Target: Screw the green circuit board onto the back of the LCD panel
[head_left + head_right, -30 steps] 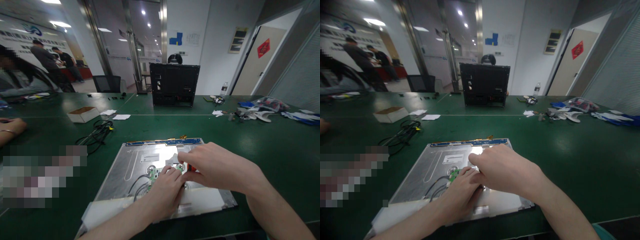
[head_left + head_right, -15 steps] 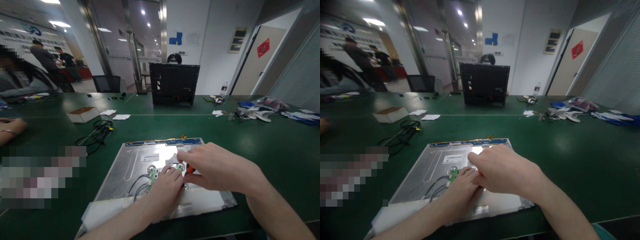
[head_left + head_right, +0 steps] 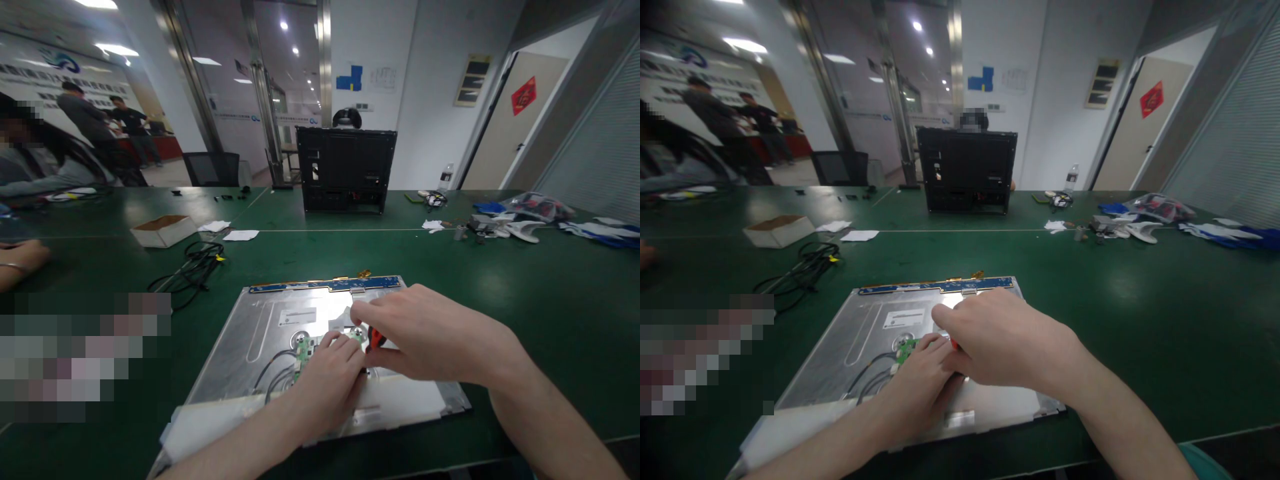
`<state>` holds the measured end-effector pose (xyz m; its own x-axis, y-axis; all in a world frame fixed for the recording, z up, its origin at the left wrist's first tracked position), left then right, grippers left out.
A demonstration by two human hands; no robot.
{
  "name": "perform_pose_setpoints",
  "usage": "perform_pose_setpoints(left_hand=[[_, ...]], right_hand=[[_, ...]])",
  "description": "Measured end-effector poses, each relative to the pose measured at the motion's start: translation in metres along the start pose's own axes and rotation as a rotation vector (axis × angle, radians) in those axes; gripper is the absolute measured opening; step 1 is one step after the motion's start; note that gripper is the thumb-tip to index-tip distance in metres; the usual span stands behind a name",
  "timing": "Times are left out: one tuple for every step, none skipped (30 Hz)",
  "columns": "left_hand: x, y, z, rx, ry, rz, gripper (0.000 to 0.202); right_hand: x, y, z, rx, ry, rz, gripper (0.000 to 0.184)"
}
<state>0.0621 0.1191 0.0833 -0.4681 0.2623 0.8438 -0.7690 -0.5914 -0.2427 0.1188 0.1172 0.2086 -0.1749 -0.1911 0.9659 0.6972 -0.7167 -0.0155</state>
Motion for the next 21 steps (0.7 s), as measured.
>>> perform_pose_setpoints(left_hand=[[0.0,0.0002,-0.0007,0.003,0.01,-0.001,0.016],[-0.0002,0.0003,-0.0014,0.005,0.019,-0.002,0.017],[-0.0005,0.0006,-0.0019,0.004,0.026,-0.004,0.018],[-0.0008,0.0008,-0.0023,0.001,0.03,-0.006,0.018],[-0.0011,0.001,-0.0024,-0.005,0.03,-0.007,0.019],[-0.0013,0.0012,-0.0023,-0.011,0.025,-0.006,0.019],[-0.0012,0.0014,-0.0019,-0.019,0.019,-0.002,0.02],[-0.0009,0.0016,-0.0013,-0.027,0.013,0.003,0.02],[-0.0003,0.0017,-0.0007,-0.033,0.009,0.011,0.019],[0.0004,0.0018,-0.0001,-0.037,0.007,0.017,0.019],[0.0009,0.0018,0.0005,-0.039,0.008,0.019,0.02],[0.0012,0.0017,0.0008,-0.038,0.011,0.017,0.02],[0.0012,0.0016,0.0009,-0.032,0.015,0.011,0.02],[0.0012,0.0015,0.0008,-0.025,0.021,0.003,0.02],[0.0011,0.0014,0.0005,-0.017,0.027,-0.004,0.021],[0.0011,0.0014,0.0002,-0.01,0.033,-0.009,0.022],[0.001,0.0014,-0.0001,-0.006,0.037,-0.013,0.023],[0.0008,0.0014,-0.0002,-0.004,0.04,-0.017,0.024],[0.0005,0.0015,-0.0003,-0.005,0.041,-0.02,0.024],[0.0,0.0016,-0.0004,-0.006,0.04,-0.023,0.023],[-0.0005,0.0016,-0.0006,-0.006,0.039,-0.025,0.022]], right_hand=[[-0.0005,-0.0006,0.0007,-0.012,0.007,-0.004,0.01],[-0.0008,-0.0011,0.0014,-0.022,0.013,-0.007,0.01],[-0.0008,-0.0013,0.0018,-0.028,0.015,-0.005,0.01],[-0.0005,-0.0013,0.0018,-0.03,0.012,0.0,0.01],[-0.0001,-0.001,0.0014,-0.026,0.004,0.005,0.009],[0.0004,-0.0006,0.0006,-0.017,-0.005,0.011,0.008],[0.0008,0.0,-0.0005,-0.006,-0.015,0.016,0.006],[0.0014,0.0005,-0.0016,0.006,-0.022,0.023,0.005],[0.0018,0.0009,-0.0029,0.018,-0.028,0.028,0.005],[0.0022,0.0011,-0.0038,0.027,-0.031,0.032,0.005],[0.0023,0.001,-0.0042,0.03,-0.029,0.034,0.005],[0.0022,0.0007,-0.0038,0.024,-0.024,0.032,0.006],[0.0015,0.0001,-0.0028,0.011,-0.015,0.023,0.008],[0.0007,-0.0005,-0.0016,-0.004,-0.005,0.01,0.01],[-0.0001,-0.0012,-0.0004,-0.018,0.005,-0.004,0.011],[-0.0005,-0.0017,0.0005,-0.028,0.014,-0.016,0.011],[-0.0006,-0.0021,0.0009,-0.031,0.02,-0.023,0.011],[-0.0003,-0.0023,0.0009,-0.029,0.021,-0.026,0.01],[0.0003,-0.0023,0.0006,-0.024,0.017,-0.024,0.009],[0.0012,-0.0022,0.0001,-0.017,0.011,-0.018,0.007],[0.0019,-0.0019,-0.0007,-0.007,0.002,-0.012,0.007]])
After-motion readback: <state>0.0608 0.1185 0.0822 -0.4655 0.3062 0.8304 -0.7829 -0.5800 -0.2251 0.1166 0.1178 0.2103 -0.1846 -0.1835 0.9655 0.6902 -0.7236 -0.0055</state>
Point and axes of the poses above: each hand's wrist, its own y-axis away from the middle knuckle, its own x-axis out of the back of the hand, z = x × y, the point moved 8 cm from there along -y, towards the middle knuckle, and after that the axes turned 15 degrees about y, right-handed, at the moved point
